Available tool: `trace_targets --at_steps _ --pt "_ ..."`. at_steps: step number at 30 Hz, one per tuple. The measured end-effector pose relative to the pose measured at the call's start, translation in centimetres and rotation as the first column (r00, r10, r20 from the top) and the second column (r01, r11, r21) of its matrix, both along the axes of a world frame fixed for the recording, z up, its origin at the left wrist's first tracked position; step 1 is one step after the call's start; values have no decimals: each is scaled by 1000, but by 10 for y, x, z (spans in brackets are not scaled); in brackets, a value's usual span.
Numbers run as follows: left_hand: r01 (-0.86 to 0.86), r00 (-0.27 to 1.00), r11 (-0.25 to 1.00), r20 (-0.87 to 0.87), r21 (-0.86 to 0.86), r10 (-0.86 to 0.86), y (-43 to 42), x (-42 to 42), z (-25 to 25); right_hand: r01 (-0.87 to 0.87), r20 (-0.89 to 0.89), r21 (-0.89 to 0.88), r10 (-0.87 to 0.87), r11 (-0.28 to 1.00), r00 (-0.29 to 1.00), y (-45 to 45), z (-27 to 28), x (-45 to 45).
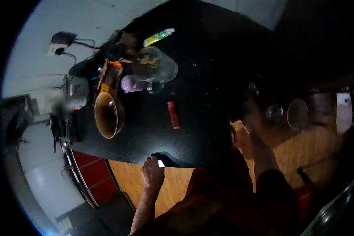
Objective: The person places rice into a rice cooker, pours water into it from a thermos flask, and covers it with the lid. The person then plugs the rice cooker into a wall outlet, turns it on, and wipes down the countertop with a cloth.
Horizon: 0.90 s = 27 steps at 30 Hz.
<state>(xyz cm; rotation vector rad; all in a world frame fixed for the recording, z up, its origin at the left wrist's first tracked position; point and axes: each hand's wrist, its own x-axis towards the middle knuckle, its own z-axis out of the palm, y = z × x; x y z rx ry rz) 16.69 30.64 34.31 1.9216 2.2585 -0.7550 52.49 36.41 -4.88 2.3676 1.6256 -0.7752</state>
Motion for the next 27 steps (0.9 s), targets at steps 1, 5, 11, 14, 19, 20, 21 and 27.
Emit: trace_targets --at_steps 1,5,11,14,19,20,21,27 --pt "-42 995 999 94 -13 43 3 3 5 -6 0 94 6 996 1000 4 18 2" --pt "-92 967 995 233 -48 100 -5 -5 16 213 -227 404 -128 890 965 69 147 16" --pt "-72 845 992 535 100 7 -14 -30 33 521 -668 744 456 419 588 220 361 -37" --pt "-200 700 941 712 272 -57 -2 -33 63 141 -536 822 667 552 517 285 433 -116" --pt "-322 566 808 784 493 -253 47 -49 107 -584 90 749 825 312 557 342 457 -252" --pt "-311 570 770 758 557 -318 67 -55 119 -640 119 689 817 342 565 345 458 -276" --pt "-297 573 726 724 620 -383 92 -61 130 -688 152 624 807 370 571 348 460 -296" --pt "-94 709 617 487 782 -510 264 -120 110 -776 242 482 789 408 565 362 454 -333"
